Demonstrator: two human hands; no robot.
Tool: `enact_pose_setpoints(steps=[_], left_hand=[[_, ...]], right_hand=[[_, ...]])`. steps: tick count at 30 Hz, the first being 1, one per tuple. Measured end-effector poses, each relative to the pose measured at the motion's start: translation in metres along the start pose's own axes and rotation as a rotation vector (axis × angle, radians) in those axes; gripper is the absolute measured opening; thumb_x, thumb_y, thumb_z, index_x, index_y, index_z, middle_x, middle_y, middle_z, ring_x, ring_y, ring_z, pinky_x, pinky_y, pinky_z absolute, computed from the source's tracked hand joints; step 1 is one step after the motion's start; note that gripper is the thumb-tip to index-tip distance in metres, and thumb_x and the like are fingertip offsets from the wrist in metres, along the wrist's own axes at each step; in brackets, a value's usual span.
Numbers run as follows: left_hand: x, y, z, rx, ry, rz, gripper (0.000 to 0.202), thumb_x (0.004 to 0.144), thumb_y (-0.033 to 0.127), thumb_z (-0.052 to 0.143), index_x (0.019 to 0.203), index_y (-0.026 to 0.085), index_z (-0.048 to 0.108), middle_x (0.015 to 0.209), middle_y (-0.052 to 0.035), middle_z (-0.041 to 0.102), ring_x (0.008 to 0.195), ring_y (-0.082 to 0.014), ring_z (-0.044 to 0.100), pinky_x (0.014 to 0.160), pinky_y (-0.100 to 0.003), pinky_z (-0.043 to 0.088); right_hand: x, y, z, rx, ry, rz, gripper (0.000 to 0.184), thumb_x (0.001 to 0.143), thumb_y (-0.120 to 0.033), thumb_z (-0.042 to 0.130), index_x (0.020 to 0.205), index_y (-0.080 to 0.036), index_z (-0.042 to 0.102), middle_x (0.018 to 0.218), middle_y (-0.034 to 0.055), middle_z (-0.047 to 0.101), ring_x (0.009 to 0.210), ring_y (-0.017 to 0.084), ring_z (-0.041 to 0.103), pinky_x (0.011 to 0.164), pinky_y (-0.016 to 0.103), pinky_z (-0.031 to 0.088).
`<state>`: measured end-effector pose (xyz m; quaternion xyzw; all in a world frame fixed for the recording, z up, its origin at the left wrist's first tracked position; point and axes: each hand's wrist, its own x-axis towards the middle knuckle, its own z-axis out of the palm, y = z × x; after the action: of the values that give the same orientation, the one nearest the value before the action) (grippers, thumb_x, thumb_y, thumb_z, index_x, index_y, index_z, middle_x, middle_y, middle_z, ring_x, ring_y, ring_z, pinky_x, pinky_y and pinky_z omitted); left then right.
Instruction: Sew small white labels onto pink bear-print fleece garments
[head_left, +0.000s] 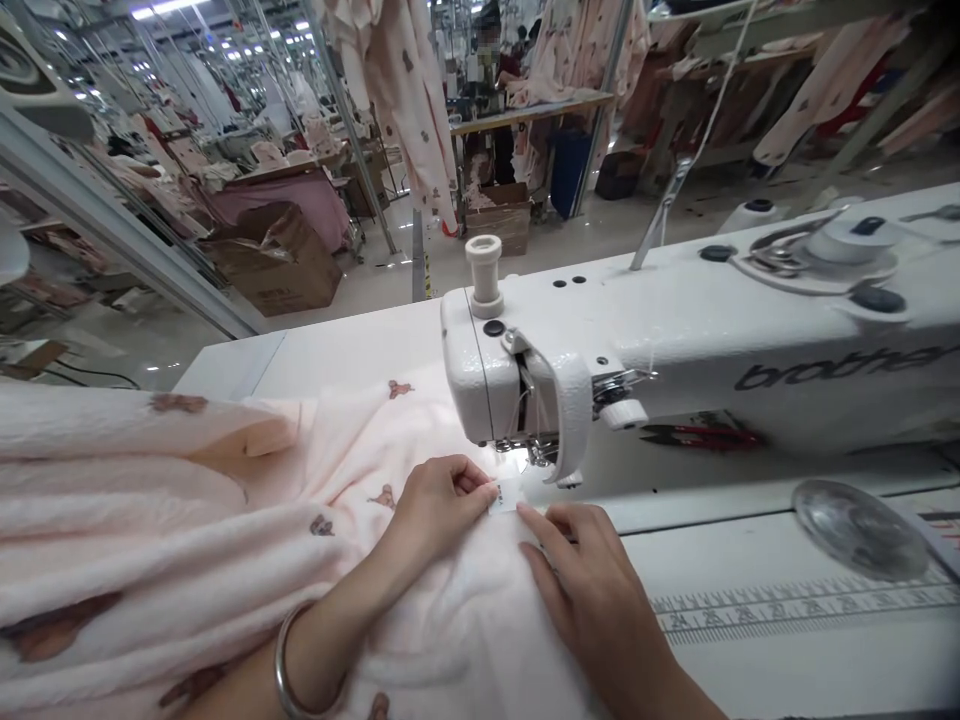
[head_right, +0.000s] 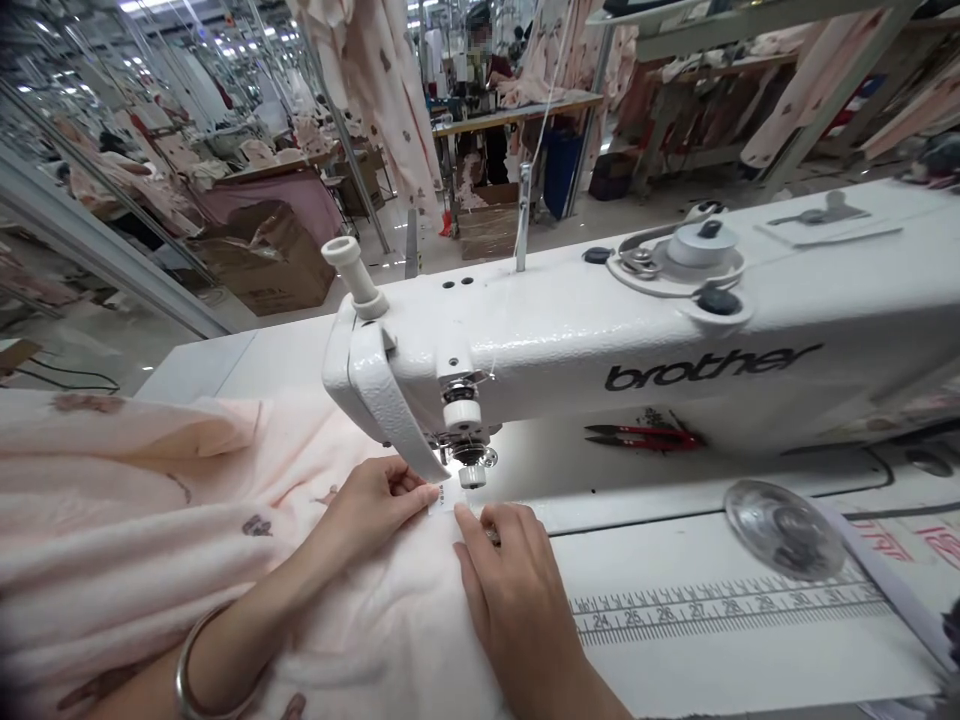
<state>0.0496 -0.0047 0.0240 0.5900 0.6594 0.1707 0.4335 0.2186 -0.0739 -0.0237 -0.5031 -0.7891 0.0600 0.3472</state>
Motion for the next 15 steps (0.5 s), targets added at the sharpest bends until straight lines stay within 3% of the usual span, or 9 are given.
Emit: enact_pose_setpoints(steps=[15], left_hand=[[-0.0013,-0.0015,0.0026,0.035,0.027,0.003,0.015,0.072,0.032,0.062,0.068,0.018,0.063,0.067,0.0018,0.065,0.064,-0.0134,0.057,0.057,-0.024,0.04]], right_hand=[[-0.0006,0.0,0.0017,-0.003,0.013,-0.02,0.029,0.09,-0.012,0.05,0.117,-0.007,0.059,0.093,0.0104,0.049,0.086,0.021,0.045,0.07,0.037,0.046]])
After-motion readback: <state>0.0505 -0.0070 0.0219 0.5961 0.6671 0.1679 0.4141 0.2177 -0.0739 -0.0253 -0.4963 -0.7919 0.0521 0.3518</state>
